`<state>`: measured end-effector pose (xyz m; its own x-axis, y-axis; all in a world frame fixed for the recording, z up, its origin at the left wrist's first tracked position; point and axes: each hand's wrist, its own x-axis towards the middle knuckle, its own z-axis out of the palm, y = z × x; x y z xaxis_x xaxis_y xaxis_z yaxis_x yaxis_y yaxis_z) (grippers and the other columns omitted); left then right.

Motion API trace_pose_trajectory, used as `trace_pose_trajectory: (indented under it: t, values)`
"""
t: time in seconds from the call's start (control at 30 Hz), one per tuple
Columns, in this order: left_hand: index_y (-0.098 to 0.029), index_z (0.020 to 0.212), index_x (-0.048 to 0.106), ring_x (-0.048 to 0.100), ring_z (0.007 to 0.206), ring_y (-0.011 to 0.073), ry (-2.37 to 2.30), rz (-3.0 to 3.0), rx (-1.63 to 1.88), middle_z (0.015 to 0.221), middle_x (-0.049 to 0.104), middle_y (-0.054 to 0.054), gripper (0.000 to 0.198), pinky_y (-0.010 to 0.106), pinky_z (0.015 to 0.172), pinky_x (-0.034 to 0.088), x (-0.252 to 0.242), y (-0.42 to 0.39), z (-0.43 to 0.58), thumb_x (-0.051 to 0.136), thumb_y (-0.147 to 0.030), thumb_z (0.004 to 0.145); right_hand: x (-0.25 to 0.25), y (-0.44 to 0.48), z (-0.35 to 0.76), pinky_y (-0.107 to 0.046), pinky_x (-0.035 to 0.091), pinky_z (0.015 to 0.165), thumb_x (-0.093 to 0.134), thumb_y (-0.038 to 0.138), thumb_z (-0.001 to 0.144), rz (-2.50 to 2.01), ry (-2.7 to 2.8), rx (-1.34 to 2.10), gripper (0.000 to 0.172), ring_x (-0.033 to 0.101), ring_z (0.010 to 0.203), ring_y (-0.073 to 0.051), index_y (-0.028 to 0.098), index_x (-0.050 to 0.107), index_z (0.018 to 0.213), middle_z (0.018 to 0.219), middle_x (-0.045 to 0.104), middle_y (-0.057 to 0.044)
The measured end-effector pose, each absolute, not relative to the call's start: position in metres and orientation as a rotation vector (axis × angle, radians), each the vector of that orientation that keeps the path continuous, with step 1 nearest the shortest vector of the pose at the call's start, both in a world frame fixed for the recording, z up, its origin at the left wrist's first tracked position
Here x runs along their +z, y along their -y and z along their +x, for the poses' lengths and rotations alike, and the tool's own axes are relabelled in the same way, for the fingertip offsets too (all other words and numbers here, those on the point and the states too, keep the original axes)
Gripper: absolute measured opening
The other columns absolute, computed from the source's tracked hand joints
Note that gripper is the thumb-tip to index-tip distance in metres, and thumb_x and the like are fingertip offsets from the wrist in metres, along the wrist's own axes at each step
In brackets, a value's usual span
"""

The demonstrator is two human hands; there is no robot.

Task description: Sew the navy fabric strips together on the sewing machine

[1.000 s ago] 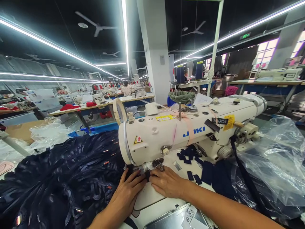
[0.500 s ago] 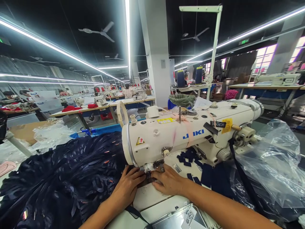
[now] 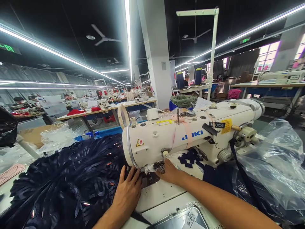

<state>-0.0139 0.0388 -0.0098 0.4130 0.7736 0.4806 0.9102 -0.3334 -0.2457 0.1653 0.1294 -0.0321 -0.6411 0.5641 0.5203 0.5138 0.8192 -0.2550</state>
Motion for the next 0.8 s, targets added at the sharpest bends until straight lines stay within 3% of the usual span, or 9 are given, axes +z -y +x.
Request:
trace_pose_trajectory:
  t: [0.17, 0.4, 0.57, 0.8]
  values:
    - [-0.017, 0.100, 0.060, 0.041, 0.113, 0.0305, 1.455, -2.282, -0.235, 0.103, 0.061, 0.010, 0.028, 0.062, 0.098, 0.015, 0.001, -0.047, -0.014, 0.047, -0.015, 0.075, -0.017, -0.115, 0.174, -0.037, 0.047, 0.072, 0.040, 0.015, 0.084, -0.664, 2.479, -0.002, 0.026, 0.059, 0.077, -0.023, 0.021, 0.060, 0.070, 0.072, 0.064, -0.007]
    - [-0.017, 0.096, 0.061, 0.038, 0.115, 0.0291, 1.431, -2.397, -0.139, 0.099, 0.061, 0.009, 0.024, 0.060, 0.099, 0.013, 0.007, -0.058, -0.016, 0.047, -0.015, 0.076, -0.042, -0.123, 0.175, -0.037, 0.048, 0.072, 0.044, 0.024, 0.087, -0.644, 2.460, -0.284, 0.022, 0.058, 0.081, -0.024, 0.014, 0.062, 0.078, 0.077, 0.063, -0.010]
    - [-0.019, 0.098, 0.061, 0.038, 0.114, 0.0291, 1.433, -2.388, -0.137, 0.101, 0.061, 0.008, 0.025, 0.059, 0.097, 0.016, 0.004, -0.059, -0.017, 0.048, -0.017, 0.076, -0.034, -0.115, 0.176, -0.036, 0.046, 0.076, 0.047, 0.024, 0.086, -0.723, 2.480, -0.200, 0.019, 0.057, 0.087, -0.023, 0.015, 0.063, 0.085, 0.086, 0.063, -0.010]
    - [-0.021, 0.102, 0.059, 0.042, 0.111, 0.0281, 1.426, -2.354, -0.149, 0.101, 0.061, 0.007, 0.028, 0.058, 0.098, 0.015, 0.002, -0.061, -0.018, 0.050, -0.020, 0.076, -0.024, -0.107, 0.172, -0.033, 0.046, 0.074, 0.048, 0.024, 0.085, -0.794, 2.481, -0.181, 0.017, 0.057, 0.083, -0.021, 0.017, 0.063, 0.086, 0.084, 0.064, -0.008]
